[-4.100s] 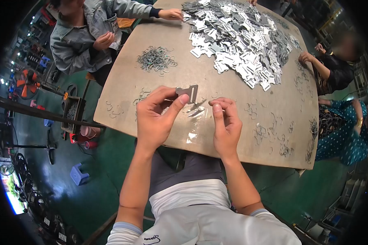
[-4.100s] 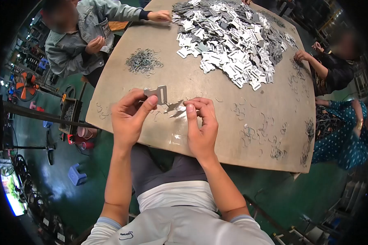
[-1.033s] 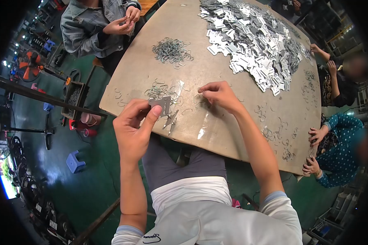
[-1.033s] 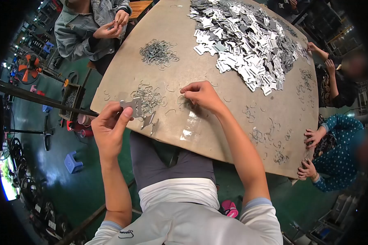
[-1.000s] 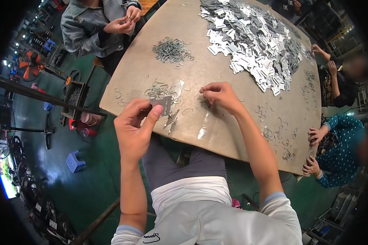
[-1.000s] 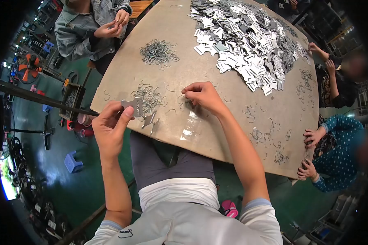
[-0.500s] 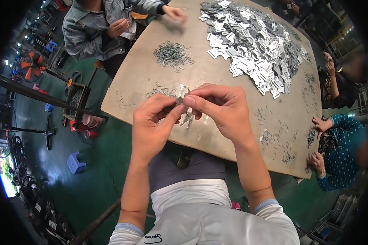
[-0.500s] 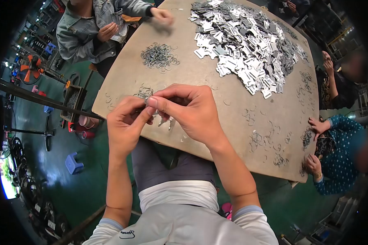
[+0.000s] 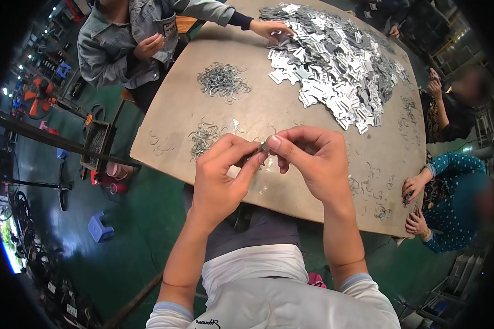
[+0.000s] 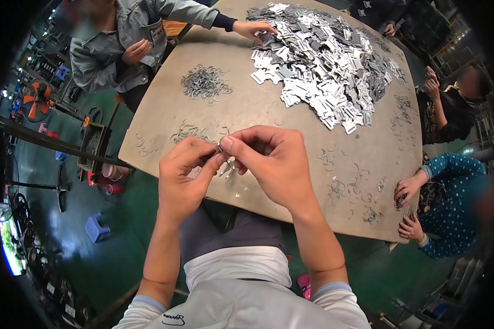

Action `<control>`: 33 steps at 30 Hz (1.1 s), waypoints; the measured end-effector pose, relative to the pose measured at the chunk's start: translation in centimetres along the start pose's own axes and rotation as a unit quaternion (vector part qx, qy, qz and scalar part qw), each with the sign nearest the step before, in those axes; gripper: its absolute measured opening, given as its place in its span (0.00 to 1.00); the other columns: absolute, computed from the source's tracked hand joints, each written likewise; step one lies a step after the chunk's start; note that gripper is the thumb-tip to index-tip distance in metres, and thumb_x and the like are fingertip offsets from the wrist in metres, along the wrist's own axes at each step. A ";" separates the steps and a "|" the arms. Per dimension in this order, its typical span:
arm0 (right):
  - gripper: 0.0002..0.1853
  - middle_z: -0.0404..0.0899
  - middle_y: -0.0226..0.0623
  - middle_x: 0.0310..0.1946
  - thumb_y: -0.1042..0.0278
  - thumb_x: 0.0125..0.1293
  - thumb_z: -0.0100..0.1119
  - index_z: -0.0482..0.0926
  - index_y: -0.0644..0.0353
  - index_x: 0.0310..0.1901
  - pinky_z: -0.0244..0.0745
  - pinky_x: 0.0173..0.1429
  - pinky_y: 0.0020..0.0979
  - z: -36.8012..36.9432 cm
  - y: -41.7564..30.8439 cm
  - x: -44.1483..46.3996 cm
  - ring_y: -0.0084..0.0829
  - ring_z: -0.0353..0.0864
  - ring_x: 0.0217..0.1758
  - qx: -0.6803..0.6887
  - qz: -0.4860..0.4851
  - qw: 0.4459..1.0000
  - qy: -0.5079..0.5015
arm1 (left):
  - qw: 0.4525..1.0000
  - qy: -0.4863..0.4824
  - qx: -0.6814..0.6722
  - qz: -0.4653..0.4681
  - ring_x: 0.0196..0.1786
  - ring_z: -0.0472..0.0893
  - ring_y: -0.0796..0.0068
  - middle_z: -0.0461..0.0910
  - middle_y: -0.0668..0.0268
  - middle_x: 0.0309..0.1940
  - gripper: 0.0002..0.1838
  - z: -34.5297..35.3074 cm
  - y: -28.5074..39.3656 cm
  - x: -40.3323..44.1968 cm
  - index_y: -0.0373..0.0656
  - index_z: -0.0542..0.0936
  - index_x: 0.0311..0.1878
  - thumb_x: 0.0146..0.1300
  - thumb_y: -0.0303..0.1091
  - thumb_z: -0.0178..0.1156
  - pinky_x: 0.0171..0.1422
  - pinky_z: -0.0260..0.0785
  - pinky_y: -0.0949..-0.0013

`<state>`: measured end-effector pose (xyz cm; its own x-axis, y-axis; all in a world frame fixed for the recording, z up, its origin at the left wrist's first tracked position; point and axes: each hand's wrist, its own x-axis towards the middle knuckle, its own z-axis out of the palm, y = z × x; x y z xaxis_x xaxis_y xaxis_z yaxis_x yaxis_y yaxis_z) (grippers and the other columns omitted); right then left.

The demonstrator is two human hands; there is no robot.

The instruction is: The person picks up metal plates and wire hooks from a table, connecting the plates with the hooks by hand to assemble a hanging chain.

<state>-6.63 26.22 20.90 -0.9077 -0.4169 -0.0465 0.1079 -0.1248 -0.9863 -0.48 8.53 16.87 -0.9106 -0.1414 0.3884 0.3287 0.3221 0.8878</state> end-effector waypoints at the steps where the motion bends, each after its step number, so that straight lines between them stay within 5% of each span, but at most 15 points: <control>1: 0.11 0.90 0.37 0.32 0.71 0.72 0.72 0.89 0.73 0.45 0.78 0.35 0.21 -0.2 0.0 -0.1 0.19 0.84 0.31 0.000 0.009 1.000 -0.001 | 1.000 -0.004 0.020 0.013 0.34 0.86 0.72 0.84 0.60 0.36 0.09 0.1 0.3 0.1 0.32 0.88 0.48 0.65 0.19 0.71 0.39 0.78 0.70; 8: 0.08 0.88 0.39 0.35 0.75 0.72 0.70 0.88 0.73 0.44 0.80 0.36 0.22 -1.6 -0.7 -1.7 0.20 0.84 0.33 -0.068 -0.055 0.994 0.064 | 0.991 -0.022 0.104 0.081 0.33 0.84 0.68 0.82 0.61 0.36 0.12 2.0 1.6 0.4 0.35 0.88 0.49 0.63 0.18 0.71 0.35 0.75 0.67; 12: 0.04 0.87 0.43 0.40 0.83 0.70 0.68 0.87 0.75 0.44 0.80 0.38 0.22 -2.4 1.2 -3.3 0.23 0.85 0.36 -0.089 -0.170 0.974 0.123 | 0.993 -0.079 -0.052 0.066 0.34 0.84 0.69 0.84 0.61 0.38 0.12 2.2 1.7 1.9 0.36 0.88 0.50 0.66 0.29 0.74 0.43 0.77 0.67; 15: 0.04 0.86 0.42 0.39 0.85 0.69 0.68 0.87 0.75 0.44 0.81 0.38 0.23 -3.2 1.6 -3.8 0.24 0.85 0.35 -0.080 -0.199 0.966 0.147 | 0.979 -0.070 -0.188 -0.044 0.38 0.82 0.71 0.83 0.61 0.34 0.18 3.0 -2.2 3.5 0.33 0.89 0.48 0.70 0.42 0.72 0.47 0.76 0.66; 17: 0.04 0.86 0.41 0.39 0.85 0.69 0.69 0.87 0.75 0.44 0.81 0.38 0.23 -3.6 1.9 -4.0 0.23 0.85 0.35 -0.074 -0.204 0.963 0.160 | 0.985 -0.050 -0.074 -0.146 0.41 0.84 0.68 0.86 0.57 0.38 0.22 5.0 -6.3 6.3 0.33 0.89 0.49 0.72 0.47 0.69 0.50 0.77 0.65; 21: 0.03 0.86 0.42 0.39 0.86 0.69 0.69 0.86 0.75 0.43 0.81 0.38 0.23 -4.8 1.4 -5.1 0.24 0.84 0.34 -0.090 -0.194 0.959 0.185 | 0.972 -0.091 0.202 -0.080 0.55 0.85 0.56 0.88 0.54 0.51 0.19 11.0 -17.9 14.0 0.36 0.89 0.50 0.69 0.44 0.70 0.60 0.76 0.56; 23: 0.03 0.86 0.43 0.39 0.86 0.69 0.69 0.86 0.75 0.43 0.81 0.38 0.23 -4.6 1.5 -5.1 0.24 0.84 0.34 -0.073 -0.195 0.959 0.194 | 0.954 -0.007 0.299 -0.030 0.62 0.80 0.56 0.83 0.56 0.57 0.19 13.9 -23.7 16.7 0.39 0.88 0.53 0.67 0.45 0.71 0.66 0.72 0.55; 27: 0.04 0.86 0.43 0.39 0.85 0.69 0.70 0.86 0.76 0.43 0.81 0.37 0.23 -5.4 1.0 -5.6 0.24 0.84 0.34 -0.076 -0.204 0.955 0.203 | 0.907 0.031 0.412 -0.079 0.71 0.71 0.54 0.75 0.57 0.68 0.22 15.0 -22.7 19.4 0.41 0.86 0.56 0.66 0.46 0.73 0.72 0.67 0.54; 30: 0.04 0.86 0.44 0.39 0.85 0.69 0.70 0.85 0.76 0.43 0.81 0.37 0.24 -5.6 1.1 -5.4 0.25 0.84 0.34 -0.064 -0.198 0.956 0.207 | 0.922 0.048 0.378 -0.066 0.60 0.79 0.59 0.82 0.58 0.58 0.22 14.7 -22.1 19.3 0.40 0.85 0.58 0.65 0.42 0.74 0.65 0.71 0.57; 33: 0.04 0.86 0.44 0.39 0.85 0.69 0.70 0.85 0.76 0.43 0.81 0.38 0.24 -5.6 1.6 -4.9 0.25 0.84 0.34 -0.055 -0.186 0.961 0.198 | 0.990 0.017 0.062 -0.129 0.46 0.84 0.61 0.86 0.63 0.46 0.15 12.9 -21.4 18.2 0.39 0.85 0.52 0.67 0.37 0.72 0.54 0.75 0.63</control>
<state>-4.26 33.15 18.67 -0.9608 0.0164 0.2767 -0.2770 -0.0938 -0.9563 -27.32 11.11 1.77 -0.9507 -0.2636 0.1634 0.0519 0.3843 0.9218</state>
